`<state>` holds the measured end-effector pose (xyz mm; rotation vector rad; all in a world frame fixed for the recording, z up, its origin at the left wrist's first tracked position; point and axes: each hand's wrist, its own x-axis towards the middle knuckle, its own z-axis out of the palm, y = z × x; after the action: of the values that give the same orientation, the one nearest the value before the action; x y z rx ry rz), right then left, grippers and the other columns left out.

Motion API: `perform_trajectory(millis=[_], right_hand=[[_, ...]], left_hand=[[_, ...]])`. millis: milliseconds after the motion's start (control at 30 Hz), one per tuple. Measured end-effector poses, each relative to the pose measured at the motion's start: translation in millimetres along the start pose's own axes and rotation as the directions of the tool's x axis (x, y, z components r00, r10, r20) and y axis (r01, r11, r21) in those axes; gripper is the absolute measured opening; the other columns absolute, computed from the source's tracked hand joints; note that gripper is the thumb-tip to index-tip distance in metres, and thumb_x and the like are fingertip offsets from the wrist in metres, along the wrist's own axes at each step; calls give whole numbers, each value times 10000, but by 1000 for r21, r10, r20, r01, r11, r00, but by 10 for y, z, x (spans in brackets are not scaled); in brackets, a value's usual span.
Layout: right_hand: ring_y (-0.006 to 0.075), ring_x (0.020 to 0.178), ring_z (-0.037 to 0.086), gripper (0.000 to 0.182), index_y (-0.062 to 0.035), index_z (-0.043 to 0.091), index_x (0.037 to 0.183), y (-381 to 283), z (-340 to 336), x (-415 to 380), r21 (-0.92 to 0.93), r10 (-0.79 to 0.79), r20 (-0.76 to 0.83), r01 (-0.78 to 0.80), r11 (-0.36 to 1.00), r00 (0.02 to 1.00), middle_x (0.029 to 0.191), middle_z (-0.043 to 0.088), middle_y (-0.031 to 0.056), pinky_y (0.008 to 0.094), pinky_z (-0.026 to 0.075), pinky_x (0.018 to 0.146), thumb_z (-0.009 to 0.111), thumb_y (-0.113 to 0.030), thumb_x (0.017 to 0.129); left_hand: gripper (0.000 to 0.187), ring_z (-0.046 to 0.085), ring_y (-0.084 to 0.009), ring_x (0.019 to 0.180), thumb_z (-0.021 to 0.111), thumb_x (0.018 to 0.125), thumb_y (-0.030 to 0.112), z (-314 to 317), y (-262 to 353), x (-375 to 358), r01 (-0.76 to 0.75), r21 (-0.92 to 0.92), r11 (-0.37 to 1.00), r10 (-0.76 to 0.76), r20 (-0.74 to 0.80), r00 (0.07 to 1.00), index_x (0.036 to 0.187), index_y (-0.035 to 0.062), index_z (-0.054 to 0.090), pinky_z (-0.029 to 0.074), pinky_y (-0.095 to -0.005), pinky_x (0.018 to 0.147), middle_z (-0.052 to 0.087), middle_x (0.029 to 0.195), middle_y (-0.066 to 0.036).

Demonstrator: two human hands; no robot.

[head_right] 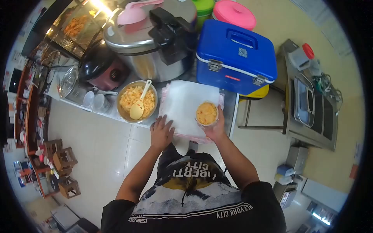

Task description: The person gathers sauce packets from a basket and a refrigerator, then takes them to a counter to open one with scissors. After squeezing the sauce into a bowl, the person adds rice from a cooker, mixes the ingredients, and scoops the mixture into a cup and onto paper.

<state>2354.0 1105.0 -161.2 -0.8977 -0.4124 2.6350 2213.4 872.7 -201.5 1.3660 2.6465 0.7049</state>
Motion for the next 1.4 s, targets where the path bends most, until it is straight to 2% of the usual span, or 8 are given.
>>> perform_trajectory(millis=[100,300,467,833,967,1100,1233,1400], right_hand=[[261,1147,588,584,-135,563,1341,45,63,249,-237,-198,1,193,952,980,1256,600,133,452,476,999,574,-549,930],[391,1146,561,742,-123,492,1388,366,473,520,-657,-221,491,192,-729,843,1293,541,170,482,453,1019,794,-380,761],[432,1134,562,913,-123,450,1405,162,622,781,-744,-82,301,180,-643,950,1292,545,211,482,506,936,884,-376,643],[281,1157,607,590,-111,530,1369,-283,755,-163,-273,88,94,-59,960,992,1268,627,114,430,497,966,507,-545,969],[280,1160,613,593,-105,540,1344,566,1388,-65,-571,275,32,-208,794,961,1294,618,109,398,480,997,406,-578,1013],[362,1092,619,401,-124,547,1302,776,2279,29,-847,-13,250,212,-487,968,1309,581,186,434,505,894,411,-403,1048],[299,1199,498,390,-111,638,1231,1082,2227,1094,-167,181,765,463,-871,618,1238,581,107,441,415,961,667,-275,879],[297,1206,504,364,-112,651,1230,1009,2522,1445,26,528,381,562,-827,759,1166,606,90,457,415,957,603,-166,873]], left_hand=[[393,414,-368,1370,659,893,310,-36,56,24,22,-7,1000,-22,7,1000,1248,140,671,307,-543,1083,486,1456,-154],[387,385,-332,1397,672,887,324,-54,23,-19,52,-52,997,-51,30,998,1247,181,680,281,-536,1107,473,1472,-113],[402,398,-352,1387,686,876,335,-2,-7,-58,62,-77,995,-60,19,998,1248,182,687,279,-537,1113,489,1462,-121],[542,446,-340,1351,517,975,496,-201,88,-26,177,-714,677,-195,58,979,1325,90,593,357,-523,1075,467,1468,-136],[923,450,-375,1356,181,939,788,-868,269,265,347,-696,-629,-78,500,862,1477,73,407,414,-538,1060,438,1502,-149],[1014,514,-423,1288,214,875,853,-1327,-224,96,229,-514,-827,-40,459,887,1466,54,414,428,-564,1062,509,1425,-211],[975,566,-459,1204,284,877,822,-1347,-889,-380,68,-543,-837,-245,483,841,1432,40,455,448,-594,1024,578,1313,-259],[912,575,-486,1167,336,885,792,-1576,-1562,-709,-47,-644,-764,-470,504,725,1417,64,465,449,-650,985,586,1292,-244]])
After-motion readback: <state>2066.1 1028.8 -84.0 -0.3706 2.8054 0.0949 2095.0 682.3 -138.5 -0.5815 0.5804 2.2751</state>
